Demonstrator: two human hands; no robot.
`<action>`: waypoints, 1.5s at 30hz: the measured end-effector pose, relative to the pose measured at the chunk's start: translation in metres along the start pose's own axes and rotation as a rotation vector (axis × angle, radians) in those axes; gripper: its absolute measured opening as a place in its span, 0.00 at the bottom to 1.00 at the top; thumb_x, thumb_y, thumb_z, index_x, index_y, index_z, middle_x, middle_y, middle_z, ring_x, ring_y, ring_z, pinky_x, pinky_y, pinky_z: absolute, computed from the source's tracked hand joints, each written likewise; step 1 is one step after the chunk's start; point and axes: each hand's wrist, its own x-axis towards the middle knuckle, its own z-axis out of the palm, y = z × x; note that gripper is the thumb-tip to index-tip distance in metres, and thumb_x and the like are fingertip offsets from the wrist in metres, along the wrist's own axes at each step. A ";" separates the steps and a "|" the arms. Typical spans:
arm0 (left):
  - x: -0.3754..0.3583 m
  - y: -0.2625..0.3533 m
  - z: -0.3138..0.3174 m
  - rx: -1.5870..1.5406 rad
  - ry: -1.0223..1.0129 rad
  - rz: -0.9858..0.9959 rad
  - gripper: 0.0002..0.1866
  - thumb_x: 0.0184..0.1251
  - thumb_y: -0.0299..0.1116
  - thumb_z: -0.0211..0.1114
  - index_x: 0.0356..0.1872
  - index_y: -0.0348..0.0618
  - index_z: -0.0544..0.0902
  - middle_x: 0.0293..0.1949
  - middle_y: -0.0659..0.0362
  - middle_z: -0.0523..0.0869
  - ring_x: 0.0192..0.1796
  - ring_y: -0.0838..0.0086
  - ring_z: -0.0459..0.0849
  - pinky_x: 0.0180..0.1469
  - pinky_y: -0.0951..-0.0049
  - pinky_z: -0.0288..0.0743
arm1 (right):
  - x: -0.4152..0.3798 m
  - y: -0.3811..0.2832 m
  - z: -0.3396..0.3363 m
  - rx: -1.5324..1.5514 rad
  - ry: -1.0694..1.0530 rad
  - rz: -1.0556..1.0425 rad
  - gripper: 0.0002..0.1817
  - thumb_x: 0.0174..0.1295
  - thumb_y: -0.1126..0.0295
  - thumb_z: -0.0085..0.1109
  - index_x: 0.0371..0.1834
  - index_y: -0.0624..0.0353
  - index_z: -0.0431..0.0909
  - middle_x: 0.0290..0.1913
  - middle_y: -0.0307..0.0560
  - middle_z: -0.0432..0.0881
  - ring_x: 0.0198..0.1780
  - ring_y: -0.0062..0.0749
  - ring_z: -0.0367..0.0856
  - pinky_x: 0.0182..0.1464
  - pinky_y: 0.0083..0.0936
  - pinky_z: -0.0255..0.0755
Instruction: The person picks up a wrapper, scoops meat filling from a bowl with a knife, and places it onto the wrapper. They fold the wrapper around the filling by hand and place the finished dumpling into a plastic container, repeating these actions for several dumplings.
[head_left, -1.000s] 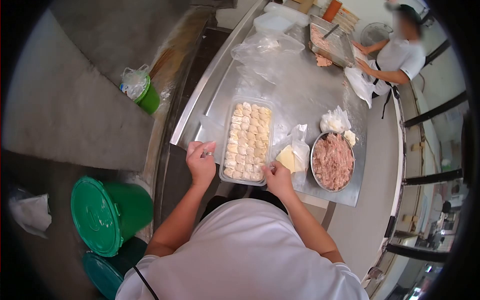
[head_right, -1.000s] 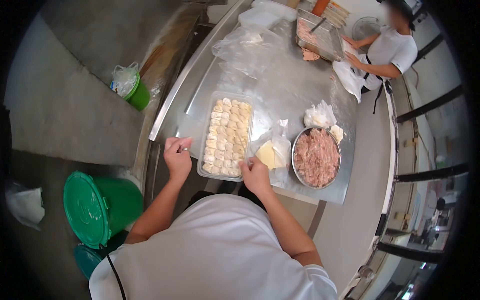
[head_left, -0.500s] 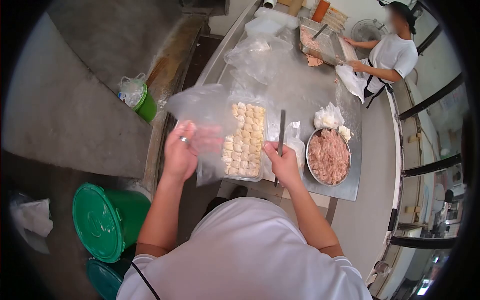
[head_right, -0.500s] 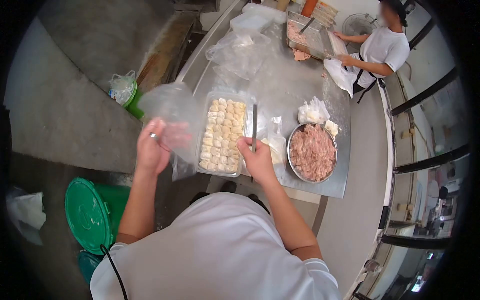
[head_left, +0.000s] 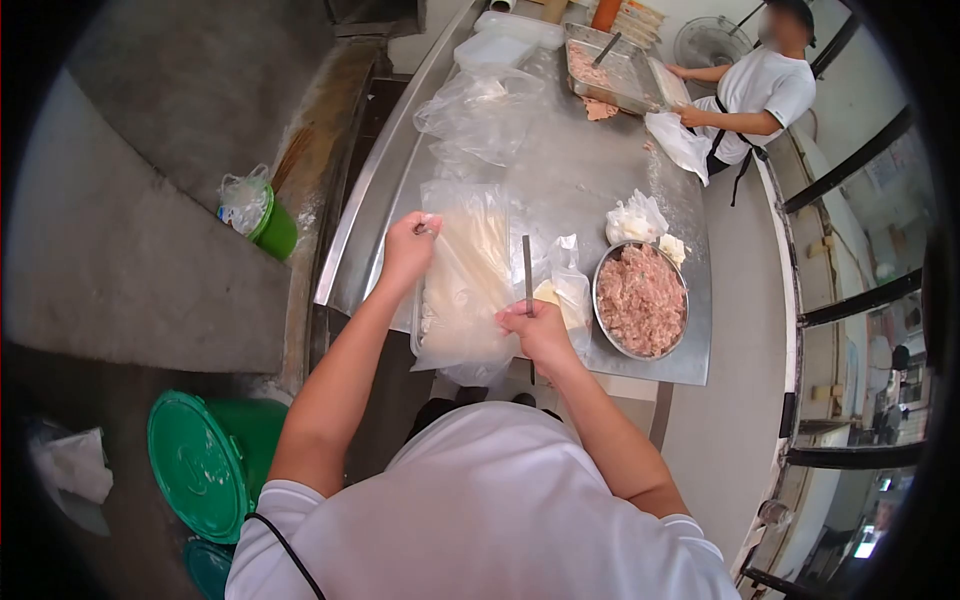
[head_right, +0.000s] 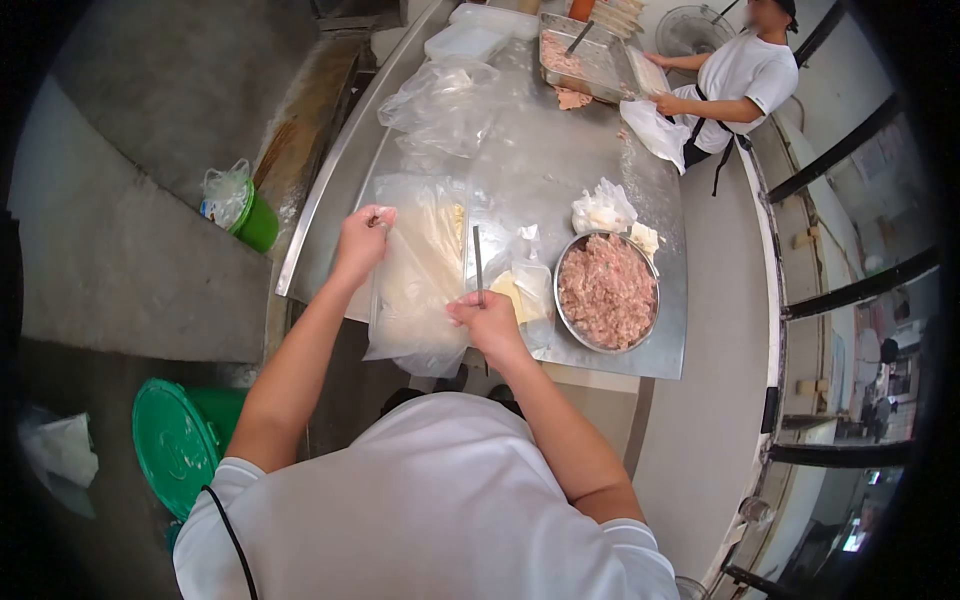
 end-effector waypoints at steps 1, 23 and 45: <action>0.002 -0.003 0.004 0.060 0.036 0.046 0.13 0.79 0.38 0.64 0.39 0.38 0.88 0.37 0.55 0.91 0.34 0.69 0.85 0.38 0.65 0.78 | 0.006 0.007 -0.002 -0.038 0.013 -0.004 0.07 0.61 0.74 0.73 0.35 0.64 0.83 0.29 0.41 0.85 0.26 0.22 0.78 0.29 0.23 0.69; -0.006 -0.025 0.056 1.003 -0.336 0.543 0.36 0.79 0.50 0.56 0.80 0.43 0.63 0.83 0.48 0.59 0.85 0.53 0.53 0.83 0.43 0.47 | 0.021 0.056 -0.006 -0.341 0.179 -0.045 0.14 0.57 0.73 0.77 0.36 0.64 0.78 0.28 0.46 0.85 0.29 0.28 0.83 0.33 0.29 0.76; 0.070 -0.010 0.023 1.014 -0.002 0.560 0.13 0.63 0.39 0.75 0.44 0.44 0.90 0.50 0.53 0.82 0.59 0.58 0.78 0.64 0.58 0.69 | -0.027 0.058 -0.015 -0.553 0.082 0.032 0.20 0.53 0.67 0.81 0.38 0.66 0.79 0.28 0.48 0.83 0.31 0.31 0.82 0.37 0.32 0.78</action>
